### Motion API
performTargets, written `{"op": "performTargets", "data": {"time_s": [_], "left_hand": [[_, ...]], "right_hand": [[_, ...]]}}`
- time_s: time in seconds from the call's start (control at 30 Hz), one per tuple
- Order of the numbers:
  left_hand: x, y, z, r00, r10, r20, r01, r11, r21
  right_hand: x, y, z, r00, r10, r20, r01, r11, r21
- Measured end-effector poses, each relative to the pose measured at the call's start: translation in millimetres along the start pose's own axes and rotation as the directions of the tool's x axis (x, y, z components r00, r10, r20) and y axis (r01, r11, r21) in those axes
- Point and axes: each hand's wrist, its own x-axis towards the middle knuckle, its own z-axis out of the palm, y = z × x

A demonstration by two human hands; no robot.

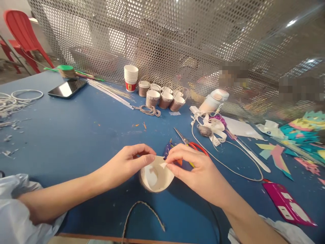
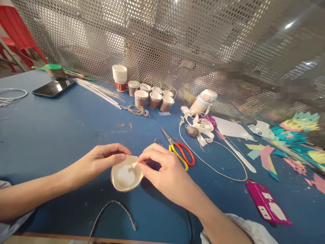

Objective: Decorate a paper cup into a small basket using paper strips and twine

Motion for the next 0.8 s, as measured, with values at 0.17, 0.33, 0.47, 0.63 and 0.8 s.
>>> {"op": "performTargets", "data": {"time_s": [0.17,0.33,0.47,0.63,0.8], "left_hand": [[-6.1,-1.1,1.0,0.997,0.067,-0.040,-0.063,0.994,0.086],[-16.9,-4.5,5.3,0.891,0.444,-0.096,-0.388,0.854,0.346],[-21.7,-8.7,11.4,0.847,0.530,-0.028,-0.447,0.741,0.502],[-17.7,-8.9,16.8,0.888,0.459,-0.012,-0.382,0.753,0.535],[-15.9,-1.8,20.1,0.921,0.380,0.086,-0.369,0.778,0.508]], "right_hand": [[-3.7,-2.1,-0.7,0.994,-0.001,0.105,0.004,1.000,-0.027],[-5.9,-5.4,2.0,0.997,-0.045,0.070,0.048,0.998,-0.038],[-7.7,-6.2,1.0,0.996,-0.049,0.073,0.052,0.998,-0.039],[-12.1,-5.2,-2.7,0.993,0.059,0.100,-0.058,0.998,-0.015],[-13.9,-1.7,-4.9,0.991,0.113,0.078,-0.119,0.989,0.084]]}}
